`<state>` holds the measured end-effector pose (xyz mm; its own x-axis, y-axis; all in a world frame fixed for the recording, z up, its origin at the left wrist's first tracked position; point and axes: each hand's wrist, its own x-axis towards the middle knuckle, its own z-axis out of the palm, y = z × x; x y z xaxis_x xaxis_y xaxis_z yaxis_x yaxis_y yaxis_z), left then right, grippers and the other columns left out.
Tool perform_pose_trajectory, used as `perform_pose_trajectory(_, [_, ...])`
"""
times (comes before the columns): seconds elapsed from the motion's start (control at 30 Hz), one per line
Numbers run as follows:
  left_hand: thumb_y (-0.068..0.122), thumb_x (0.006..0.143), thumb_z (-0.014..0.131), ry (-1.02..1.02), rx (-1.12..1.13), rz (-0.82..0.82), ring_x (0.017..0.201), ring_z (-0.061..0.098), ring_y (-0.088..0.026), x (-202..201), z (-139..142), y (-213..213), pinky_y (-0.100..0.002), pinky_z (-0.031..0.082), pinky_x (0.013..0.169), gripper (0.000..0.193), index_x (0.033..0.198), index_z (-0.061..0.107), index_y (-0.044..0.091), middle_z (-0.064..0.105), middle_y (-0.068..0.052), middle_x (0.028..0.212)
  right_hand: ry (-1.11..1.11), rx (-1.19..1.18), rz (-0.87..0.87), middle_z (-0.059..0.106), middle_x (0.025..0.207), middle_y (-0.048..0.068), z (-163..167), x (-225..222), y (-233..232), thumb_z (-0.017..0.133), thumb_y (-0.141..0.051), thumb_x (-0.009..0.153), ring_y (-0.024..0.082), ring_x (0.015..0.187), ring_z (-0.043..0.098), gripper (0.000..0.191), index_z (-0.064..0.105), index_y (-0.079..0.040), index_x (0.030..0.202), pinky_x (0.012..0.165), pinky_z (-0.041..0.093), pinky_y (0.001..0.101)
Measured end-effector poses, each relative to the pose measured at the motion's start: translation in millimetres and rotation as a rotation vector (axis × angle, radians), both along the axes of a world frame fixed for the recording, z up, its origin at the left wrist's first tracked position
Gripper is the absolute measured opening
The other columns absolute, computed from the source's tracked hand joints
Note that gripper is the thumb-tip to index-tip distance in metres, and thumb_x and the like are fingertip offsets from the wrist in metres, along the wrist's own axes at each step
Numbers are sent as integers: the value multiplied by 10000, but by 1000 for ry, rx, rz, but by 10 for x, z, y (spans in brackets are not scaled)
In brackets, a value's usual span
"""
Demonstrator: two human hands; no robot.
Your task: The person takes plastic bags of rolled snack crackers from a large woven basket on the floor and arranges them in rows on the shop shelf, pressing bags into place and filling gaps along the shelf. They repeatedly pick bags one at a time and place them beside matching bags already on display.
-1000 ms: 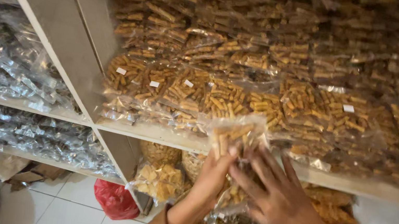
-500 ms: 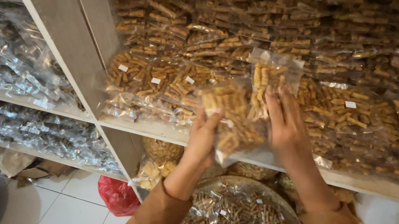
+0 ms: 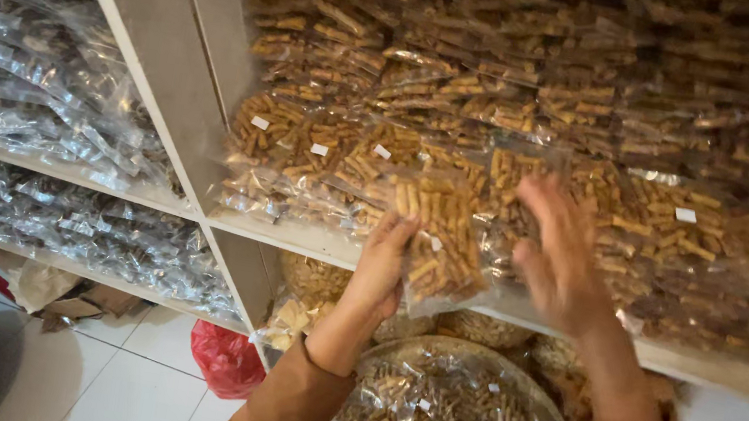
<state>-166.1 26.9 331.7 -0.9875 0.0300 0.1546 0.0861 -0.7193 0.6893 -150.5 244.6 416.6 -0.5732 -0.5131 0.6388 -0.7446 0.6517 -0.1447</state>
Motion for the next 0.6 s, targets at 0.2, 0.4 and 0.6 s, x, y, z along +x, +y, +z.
perform_pose_trajectory(0.2, [310, 1143, 473, 137, -11, -68, 1036, 648, -218, 22, 121, 27, -350, 542, 857, 392, 1358, 567, -3, 675, -133, 1194, 333, 279, -64, 521, 1520, 169, -214, 439, -455, 692, -237, 854, 443, 1409, 465, 599, 541, -227, 1433, 1015, 495, 507])
perform_pose_trajectory(0.4, [588, 1066, 240, 329, -357, 248, 1460, 449, -310, -45, 188, -84, -421, 334, 1211, 771, 1637, 244, 68, 456, -196, 1583, 620, 89, -144, 575, 1466, 167, -33, 113, -573, 699, -114, 958, 449, 1349, 556, 418, 596, -141, 1362, 1014, 586, 513])
perform_pose_trajectory(0.6, [659, 1053, 54, 507, -695, 511, 1636, 76, -322, -416, -12, 97, -530, -96, 1271, 835, 1672, 57, 98, 131, -177, 1755, 349, 251, -317, 572, 1467, 177, -131, -622, -731, 653, -40, 895, 405, 1363, 537, 469, 612, -130, 1353, 1097, 475, 584])
